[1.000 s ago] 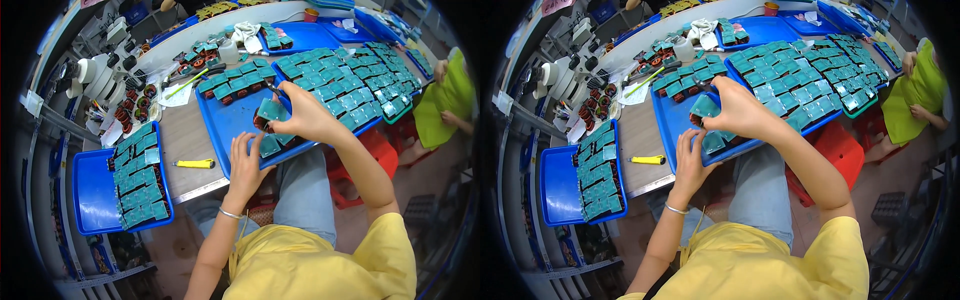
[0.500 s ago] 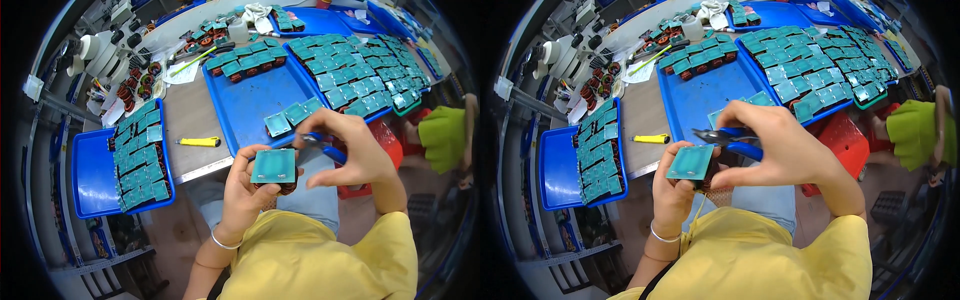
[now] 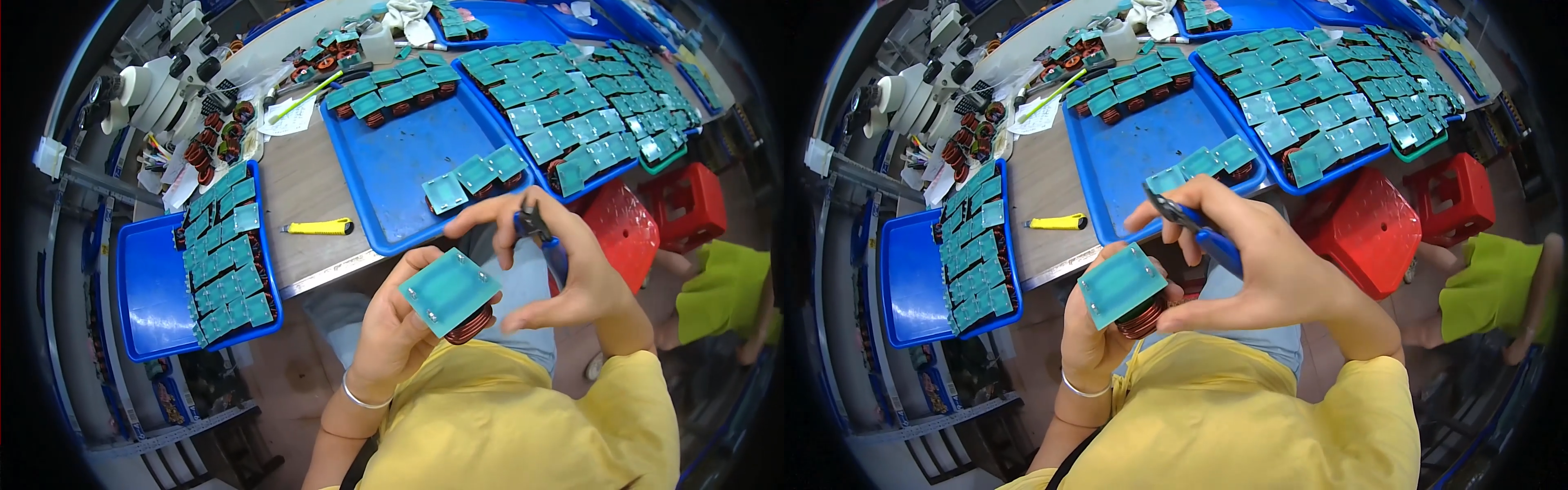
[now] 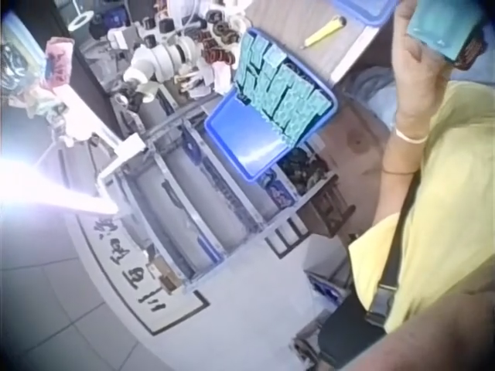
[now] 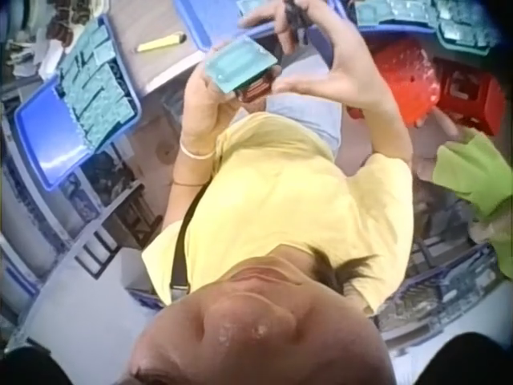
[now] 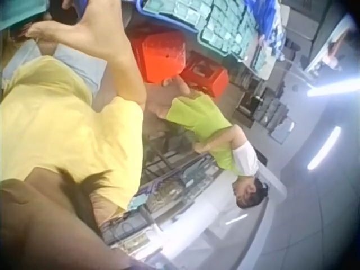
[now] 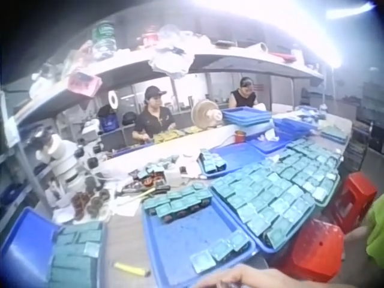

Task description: Trimming excess wire leads from electronic transformer components using wire cutters.

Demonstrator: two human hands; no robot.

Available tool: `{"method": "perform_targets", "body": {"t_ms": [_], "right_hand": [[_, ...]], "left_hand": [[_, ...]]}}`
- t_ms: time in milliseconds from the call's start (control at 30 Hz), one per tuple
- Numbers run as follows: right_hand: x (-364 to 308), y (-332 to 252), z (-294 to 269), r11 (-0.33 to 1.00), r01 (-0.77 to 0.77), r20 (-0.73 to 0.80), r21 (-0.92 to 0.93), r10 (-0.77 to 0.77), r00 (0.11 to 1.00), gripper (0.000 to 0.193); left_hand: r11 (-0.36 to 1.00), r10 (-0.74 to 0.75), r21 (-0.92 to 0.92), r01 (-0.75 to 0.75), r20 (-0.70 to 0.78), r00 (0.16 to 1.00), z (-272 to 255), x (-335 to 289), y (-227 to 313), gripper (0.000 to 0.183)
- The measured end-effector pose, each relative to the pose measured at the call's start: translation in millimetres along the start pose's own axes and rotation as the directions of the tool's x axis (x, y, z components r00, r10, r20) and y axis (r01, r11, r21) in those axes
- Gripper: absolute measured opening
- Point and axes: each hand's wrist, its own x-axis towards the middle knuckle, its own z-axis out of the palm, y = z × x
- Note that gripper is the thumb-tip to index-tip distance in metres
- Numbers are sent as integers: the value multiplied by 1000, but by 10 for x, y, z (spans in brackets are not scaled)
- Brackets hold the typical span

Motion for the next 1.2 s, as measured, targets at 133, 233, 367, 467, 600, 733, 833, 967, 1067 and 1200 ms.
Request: {"method": "perform_targets", "body": {"t_ms": [133,233,367,467,600,733,833,967,1067,1200], "right_hand": [[18,16,9,992,-125,24,1,124,992,54],[5,79,38,999,-49,-13,6,49,999,52],[-13,23,88,996,-92,-95,9,92,991,53],[-39,37,139,987,12,-145,-162,-36,989,56],[-61,-35,134,961,-18,-152,-277,-25,988,58],[-48,-35,96,971,7,-141,-239,-42,989,57],[-99,27,49,973,10,-185,-230,-54,981,50],[-191,-57,-89,933,-93,-134,-348,48,990,41],[-200,-110,-115,870,-91,-18,-485,95,995,42],[-262,10,-66,751,88,81,-655,-46,996,52]], "left_hand": [[985,-152,-76,156,59,987,-17,8,73,63],[982,-168,-76,175,93,981,-28,-7,51,64],[959,-186,-203,198,79,979,-45,-31,28,69],[996,-90,-7,91,82,993,-75,1,-19,73],[988,-25,152,25,-2,1000,19,16,21,82],[989,40,146,-39,-10,999,23,11,27,83],[998,-7,67,8,-12,1000,44,1,74,79],[963,-133,-239,122,-31,991,58,-2,116,73],[992,-89,-99,81,-76,993,6,4,84,75],[968,5,248,30,-140,990,52,17,80,89]]}}
